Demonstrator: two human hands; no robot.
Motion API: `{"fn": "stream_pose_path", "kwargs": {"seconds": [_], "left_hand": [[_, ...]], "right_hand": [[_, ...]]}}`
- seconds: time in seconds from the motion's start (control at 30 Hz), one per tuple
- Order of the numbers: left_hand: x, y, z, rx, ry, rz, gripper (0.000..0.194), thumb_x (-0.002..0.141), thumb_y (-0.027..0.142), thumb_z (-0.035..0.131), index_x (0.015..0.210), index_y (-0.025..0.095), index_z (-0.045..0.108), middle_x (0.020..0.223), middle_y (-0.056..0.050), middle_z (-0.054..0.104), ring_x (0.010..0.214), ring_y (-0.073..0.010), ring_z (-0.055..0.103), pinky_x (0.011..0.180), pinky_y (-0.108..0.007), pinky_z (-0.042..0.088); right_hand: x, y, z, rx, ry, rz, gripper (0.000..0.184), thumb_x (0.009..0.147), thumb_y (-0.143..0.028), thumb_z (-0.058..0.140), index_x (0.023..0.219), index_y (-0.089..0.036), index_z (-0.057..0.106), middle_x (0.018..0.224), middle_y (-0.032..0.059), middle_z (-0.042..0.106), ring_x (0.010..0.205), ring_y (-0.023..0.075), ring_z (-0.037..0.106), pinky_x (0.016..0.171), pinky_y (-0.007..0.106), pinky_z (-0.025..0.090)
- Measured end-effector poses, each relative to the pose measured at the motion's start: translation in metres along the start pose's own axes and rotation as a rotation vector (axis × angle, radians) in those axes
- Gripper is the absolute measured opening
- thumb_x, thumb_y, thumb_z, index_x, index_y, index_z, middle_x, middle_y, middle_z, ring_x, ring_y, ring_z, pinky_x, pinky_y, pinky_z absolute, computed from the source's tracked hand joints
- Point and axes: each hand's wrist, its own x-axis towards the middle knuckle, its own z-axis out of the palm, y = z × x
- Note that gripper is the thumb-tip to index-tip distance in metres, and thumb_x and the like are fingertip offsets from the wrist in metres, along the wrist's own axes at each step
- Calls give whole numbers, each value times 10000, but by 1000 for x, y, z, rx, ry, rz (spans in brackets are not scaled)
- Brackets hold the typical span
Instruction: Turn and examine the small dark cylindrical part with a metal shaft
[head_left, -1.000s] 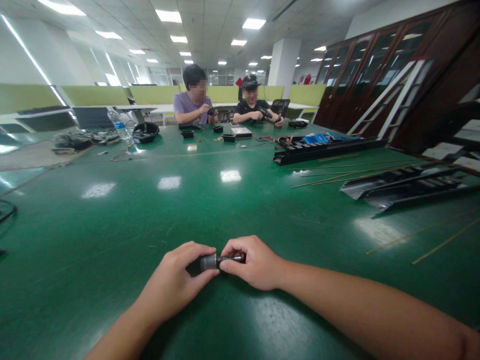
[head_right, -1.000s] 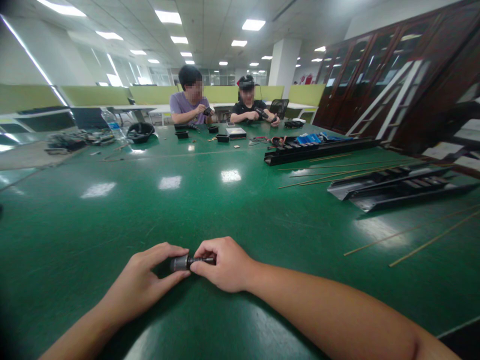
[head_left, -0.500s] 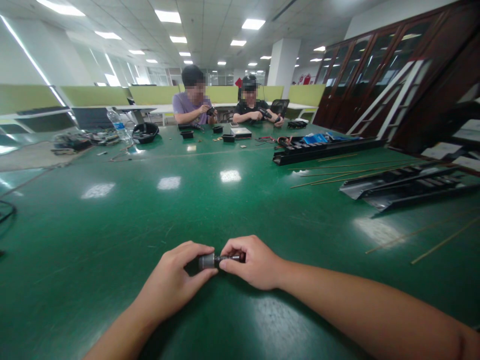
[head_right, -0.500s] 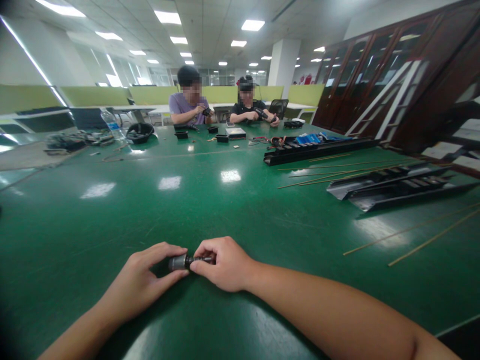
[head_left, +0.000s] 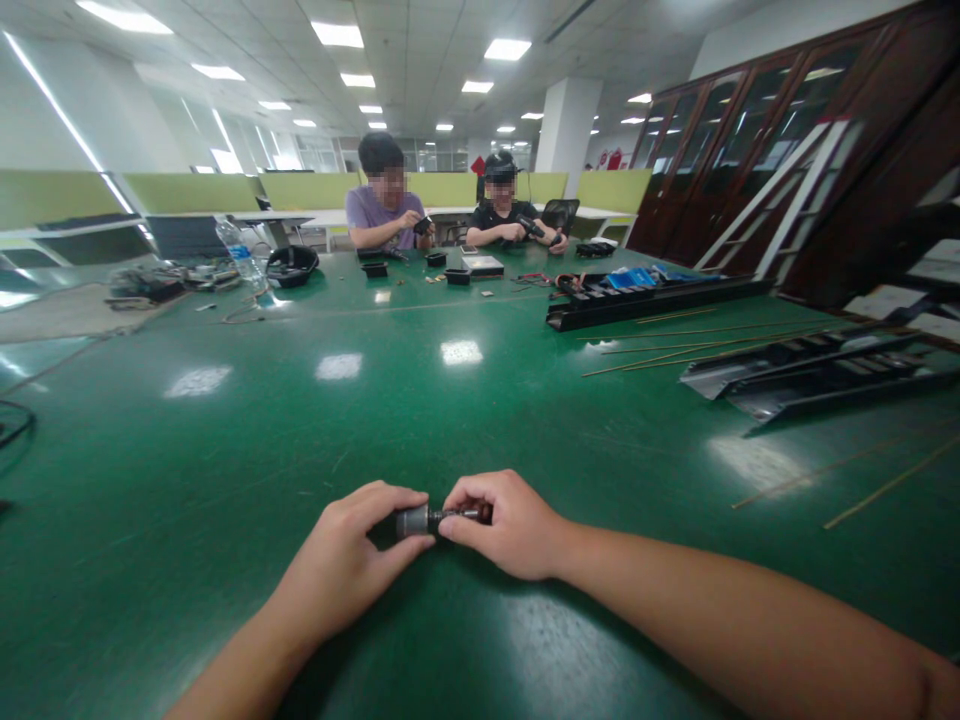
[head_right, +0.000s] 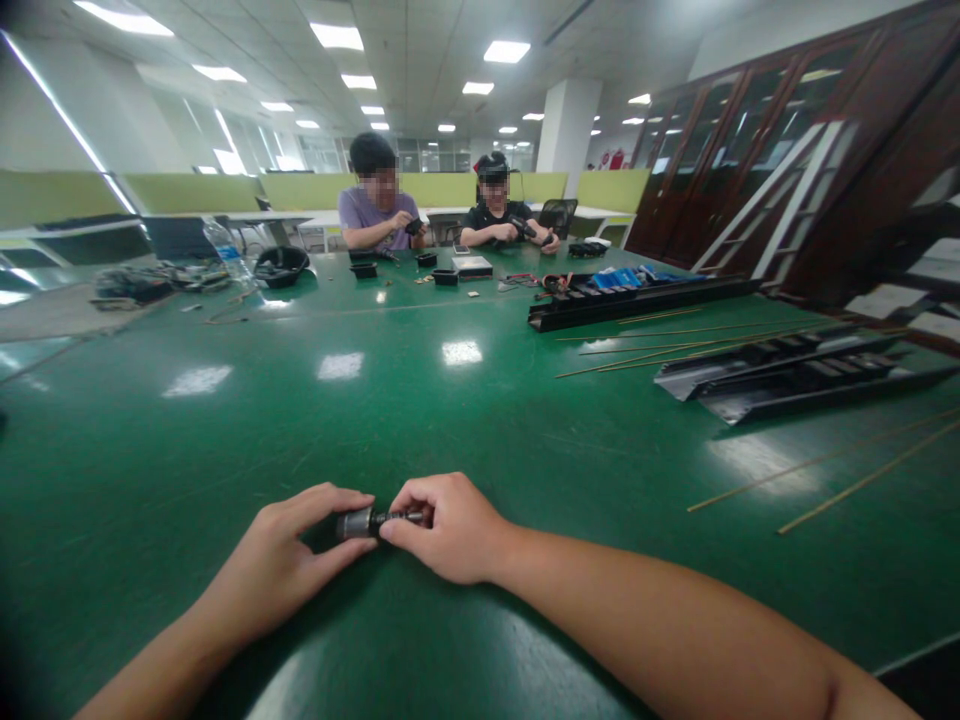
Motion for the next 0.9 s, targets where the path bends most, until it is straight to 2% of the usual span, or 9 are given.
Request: {"fn": "stream_pose_path", "kwargs": {"seconds": [0.5, 0.9], "left_hand": [[-1, -3, -3, -5, 22, 2, 262, 864, 328, 706, 1117, 296, 644, 1009, 22, 681, 926, -145, 642, 825, -263, 504], [-1, -6, -3, 5, 56, 7, 273, 846, 335, 724, 1106, 310, 647, 1009, 34, 689, 929, -142, 652, 836, -260, 510]], "right_hand": [[-1, 1, 0, 15, 85, -33, 150, 824, -286, 668, 838, -142, 708, 646, -16, 598, 570, 100, 508, 541, 211, 368], [0, 3, 1, 87, 93, 3, 172, 778, -290, 719, 835, -129, 705, 626, -15, 590, 548, 100, 504, 525, 209, 379]]}}
